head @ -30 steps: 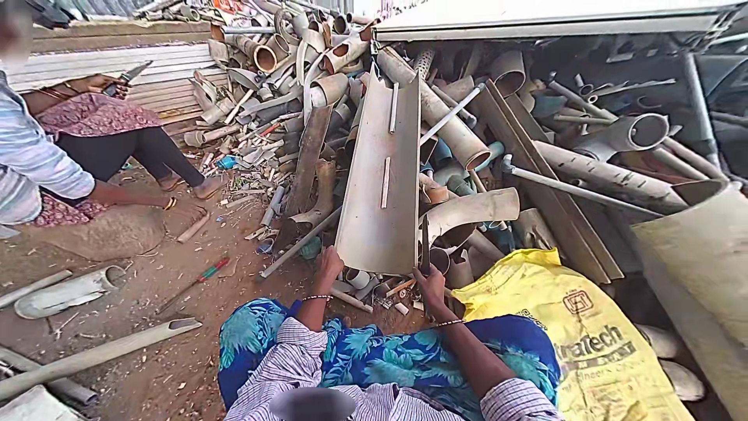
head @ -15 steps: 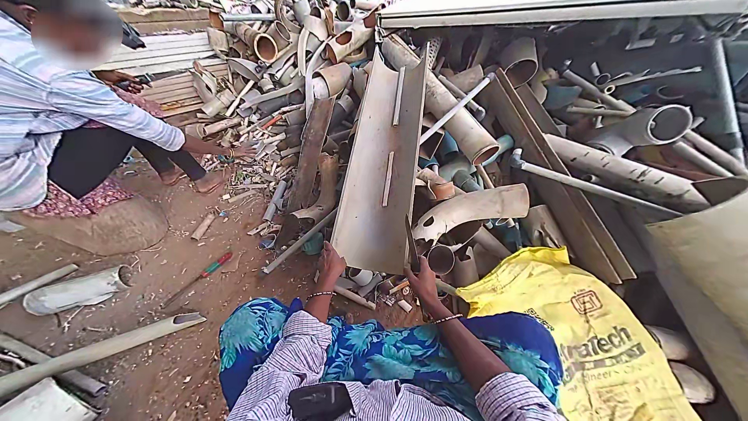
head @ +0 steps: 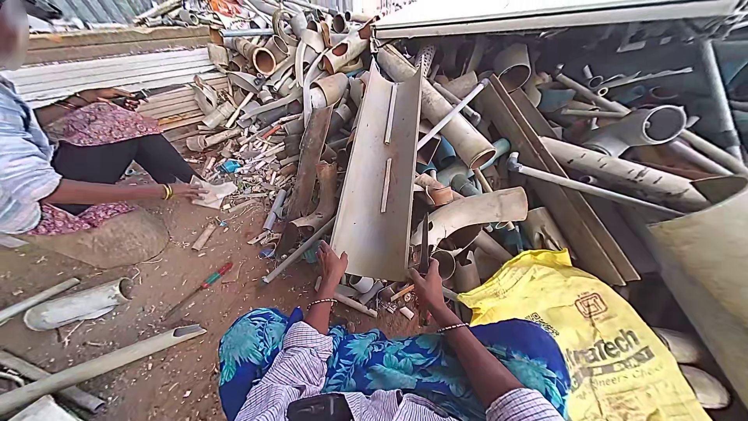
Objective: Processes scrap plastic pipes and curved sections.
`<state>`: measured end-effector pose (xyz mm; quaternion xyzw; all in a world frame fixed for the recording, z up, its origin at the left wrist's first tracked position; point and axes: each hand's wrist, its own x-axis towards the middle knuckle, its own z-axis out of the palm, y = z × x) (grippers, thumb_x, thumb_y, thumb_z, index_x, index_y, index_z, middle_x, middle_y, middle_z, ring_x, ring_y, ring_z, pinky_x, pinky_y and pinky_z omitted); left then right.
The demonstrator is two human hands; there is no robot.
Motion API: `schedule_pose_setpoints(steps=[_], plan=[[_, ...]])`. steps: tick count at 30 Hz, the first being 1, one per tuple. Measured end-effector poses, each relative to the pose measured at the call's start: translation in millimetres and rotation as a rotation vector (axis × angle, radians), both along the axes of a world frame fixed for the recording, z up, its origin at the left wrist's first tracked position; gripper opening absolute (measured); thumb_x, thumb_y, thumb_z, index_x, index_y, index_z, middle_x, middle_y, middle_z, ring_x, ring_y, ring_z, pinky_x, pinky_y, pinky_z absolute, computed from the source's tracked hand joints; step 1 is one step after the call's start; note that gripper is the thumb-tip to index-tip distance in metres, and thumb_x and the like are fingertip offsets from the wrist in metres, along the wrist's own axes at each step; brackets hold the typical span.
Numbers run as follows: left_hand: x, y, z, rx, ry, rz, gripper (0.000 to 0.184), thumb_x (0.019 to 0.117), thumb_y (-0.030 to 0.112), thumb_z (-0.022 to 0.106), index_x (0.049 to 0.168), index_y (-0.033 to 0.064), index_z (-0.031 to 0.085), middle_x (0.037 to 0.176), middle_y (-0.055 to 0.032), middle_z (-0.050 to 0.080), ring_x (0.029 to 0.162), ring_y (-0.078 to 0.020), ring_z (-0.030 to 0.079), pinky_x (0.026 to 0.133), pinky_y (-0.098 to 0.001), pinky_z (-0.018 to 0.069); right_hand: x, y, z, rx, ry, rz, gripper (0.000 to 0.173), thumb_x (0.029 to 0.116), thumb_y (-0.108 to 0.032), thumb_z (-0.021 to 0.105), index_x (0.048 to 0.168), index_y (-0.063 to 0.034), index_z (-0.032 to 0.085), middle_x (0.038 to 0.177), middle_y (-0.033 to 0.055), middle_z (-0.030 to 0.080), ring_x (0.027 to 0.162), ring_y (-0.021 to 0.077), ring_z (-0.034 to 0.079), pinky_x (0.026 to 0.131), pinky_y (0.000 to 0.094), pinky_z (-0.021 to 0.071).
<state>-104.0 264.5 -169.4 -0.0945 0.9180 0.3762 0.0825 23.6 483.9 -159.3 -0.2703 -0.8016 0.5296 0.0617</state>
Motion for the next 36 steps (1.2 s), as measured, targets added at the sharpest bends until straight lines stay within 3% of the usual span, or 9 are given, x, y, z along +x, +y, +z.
schedule_pose_setpoints(steps=[4, 7, 12, 18, 21, 25, 27, 30, 36], plan=[[0, -4, 10, 0.041, 0.002, 0.007, 0.086, 0.1014, 0.027, 0.064, 0.160, -0.0094, 0.012, 0.162, -0.0352, 0.023, 0.151, -0.0448, 0.029, 0.123, -0.0494, 0.0271, 16, -11, 22, -0.224, 0.060, 0.097, 0.067, 0.0977, -0.004, 0.057, 0.155, 0.0030, 0.022, 0.118, 0.0232, 0.058, 0.085, 0.0228, 0.064, 0.075, 0.0388, 0.0545], [0, -4, 12, 0.054, -0.032, 0.009, 0.084, 0.1019, 0.026, 0.063, 0.159, -0.0098, 0.013, 0.161, -0.0353, 0.025, 0.151, -0.0447, 0.030, 0.123, -0.0486, 0.0273, 29, -29, 31, -0.346, 0.022, 0.243, 0.059, 0.0989, -0.001, 0.051, 0.153, 0.0026, 0.027, 0.113, 0.0182, 0.059, 0.079, 0.0159, 0.062, 0.072, 0.0328, 0.0537], [1, -2, 14, 0.038, -0.081, 0.004, 0.084, 0.1020, 0.028, 0.063, 0.160, -0.0077, 0.014, 0.161, -0.0335, 0.027, 0.150, -0.0438, 0.032, 0.123, -0.0488, 0.0286, 18, -51, 47, -0.765, -0.194, 0.222, 0.036, 0.1040, 0.002, 0.045, 0.137, -0.0047, 0.035, 0.081, 0.0063, 0.057, 0.057, 0.0122, 0.058, 0.054, 0.0260, 0.0528], [-3, -3, 15, 0.067, -0.047, -0.010, 0.081, 0.1030, 0.028, 0.062, 0.160, -0.0078, 0.016, 0.162, -0.0334, 0.026, 0.151, -0.0433, 0.029, 0.124, -0.0485, 0.0264, -8, -37, 73, -0.675, 0.183, 0.269, 0.071, 0.1034, 0.000, 0.045, 0.163, -0.0101, 0.008, 0.098, 0.0088, 0.060, 0.057, 0.0105, 0.058, 0.051, 0.0241, 0.0526], [0, -4, 16, 0.046, -0.073, -0.028, 0.077, 0.1034, 0.029, 0.061, 0.159, -0.0072, 0.021, 0.163, -0.0319, 0.026, 0.152, -0.0425, 0.029, 0.124, -0.0480, 0.0262, -7, -47, 50, -0.709, 0.000, 0.209, 0.046, 0.1087, -0.005, 0.041, 0.152, -0.0064, 0.025, 0.084, 0.0054, 0.056, 0.054, 0.0106, 0.054, 0.050, 0.0244, 0.0500], [-3, -4, 14, 0.049, -0.054, -0.046, 0.075, 0.1033, 0.029, 0.061, 0.158, -0.0074, 0.026, 0.162, -0.0317, 0.027, 0.151, -0.0426, 0.029, 0.123, -0.0487, 0.0269, -2, -57, 21, -0.849, -0.320, 0.144, 0.008, 0.1097, -0.011, 0.042, 0.116, -0.0058, 0.044, 0.073, 0.0036, 0.056, 0.049, 0.0077, 0.051, 0.045, 0.0209, 0.0453], [-3, -4, 14, 0.043, -0.056, -0.046, 0.073, 0.1030, 0.029, 0.062, 0.157, -0.0067, 0.028, 0.161, -0.0309, 0.030, 0.150, -0.0420, 0.032, 0.123, -0.0493, 0.0286, -7, -52, 36, -0.907, -0.238, 0.207, 0.011, 0.1093, -0.009, 0.040, 0.120, -0.0074, 0.044, 0.076, 0.0032, 0.057, 0.051, 0.0070, 0.052, 0.046, 0.0201, 0.0453], [-1, -2, 13, 0.034, -0.073, -0.063, 0.075, 0.1028, 0.029, 0.062, 0.158, -0.0066, 0.026, 0.160, -0.0306, 0.033, 0.149, -0.0420, 0.033, 0.122, -0.0503, 0.0292, -19, -36, 66, -0.880, 0.069, 0.314, 0.052, 0.1084, -0.009, 0.036, 0.157, -0.0132, 0.017, 0.089, 0.0063, 0.062, 0.058, 0.0112, 0.060, 0.052, 0.0238, 0.0524], [0, -8, 21, 0.081, -0.033, -0.043, 0.076, 0.1029, 0.027, 0.062, 0.158, -0.0073, 0.024, 0.160, -0.0320, 0.030, 0.150, -0.0420, 0.033, 0.123, -0.0487, 0.0279, -9, -46, 30, -0.719, -0.131, 0.100, 0.020, 0.1118, -0.018, 0.042, 0.125, -0.0029, 0.044, 0.066, 0.0008, 0.046, 0.047, 0.0088, 0.048, 0.046, 0.0228, 0.0453]])
